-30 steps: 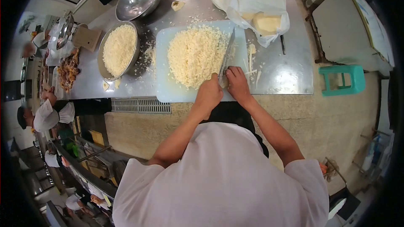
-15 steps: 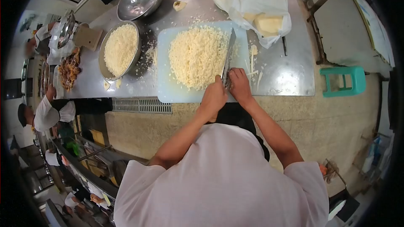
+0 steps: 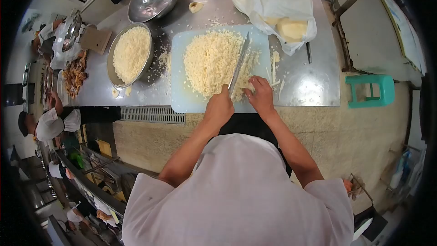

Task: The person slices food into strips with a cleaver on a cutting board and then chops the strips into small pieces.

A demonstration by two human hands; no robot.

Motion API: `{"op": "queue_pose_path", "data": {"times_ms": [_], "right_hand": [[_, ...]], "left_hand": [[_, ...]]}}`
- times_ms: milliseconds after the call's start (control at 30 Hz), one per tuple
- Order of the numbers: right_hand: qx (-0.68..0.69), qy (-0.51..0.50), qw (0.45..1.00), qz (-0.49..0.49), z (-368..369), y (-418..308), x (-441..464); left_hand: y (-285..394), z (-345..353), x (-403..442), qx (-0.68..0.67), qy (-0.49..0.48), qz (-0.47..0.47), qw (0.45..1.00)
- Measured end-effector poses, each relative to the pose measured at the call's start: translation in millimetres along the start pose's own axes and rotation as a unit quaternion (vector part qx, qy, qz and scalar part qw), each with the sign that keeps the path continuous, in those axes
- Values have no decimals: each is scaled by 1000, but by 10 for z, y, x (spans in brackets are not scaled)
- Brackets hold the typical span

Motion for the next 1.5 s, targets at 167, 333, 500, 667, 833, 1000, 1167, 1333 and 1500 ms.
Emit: {"op": "queue_pose_path", "data": {"times_ms": [167, 333, 500, 667, 833, 1000, 1167, 1333, 1500], "right_hand": [[42, -4, 999, -30, -184, -112, 26], [32, -22, 995, -94, -55, 15, 25], [-8, -8, 990, -137, -33, -14, 21], [-14, -11, 990, -141, -26, -31, 27], [-24, -6, 989, -144, -12, -12, 42], [-7, -13, 989, -149, -62, 15, 26], [23, 10, 994, -104, -231, -19, 0], [16, -26, 995, -93, -234, -5, -70], [60, -8, 993, -98, -215, 18, -87]], "left_hand": [[100, -165, -32, -6, -8, 18, 1000], [-7, 226, -27, -48, 5, 23, 999], [145, 9, -47, -31, 1, 27, 999], [0, 380, 56, -50, 12, 24, 998], [166, 175, -48, -76, 18, 14, 997], [94, 344, 102, -59, 28, 37, 997], [41, 229, 15, -5, -26, -16, 1000], [105, -18, 33, -29, -19, 8, 999], [-11, 223, 19, -14, -18, 7, 1000]]}}
Point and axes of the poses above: each hand's wrist, its own x-axis towards the middle knuckle, its own z-axis out of the palm, y = z × x, the point moved 3 cm from there along x, towards the middle knuckle, and after that the axes turned 6 degrees about z, right-handed, at the moved point
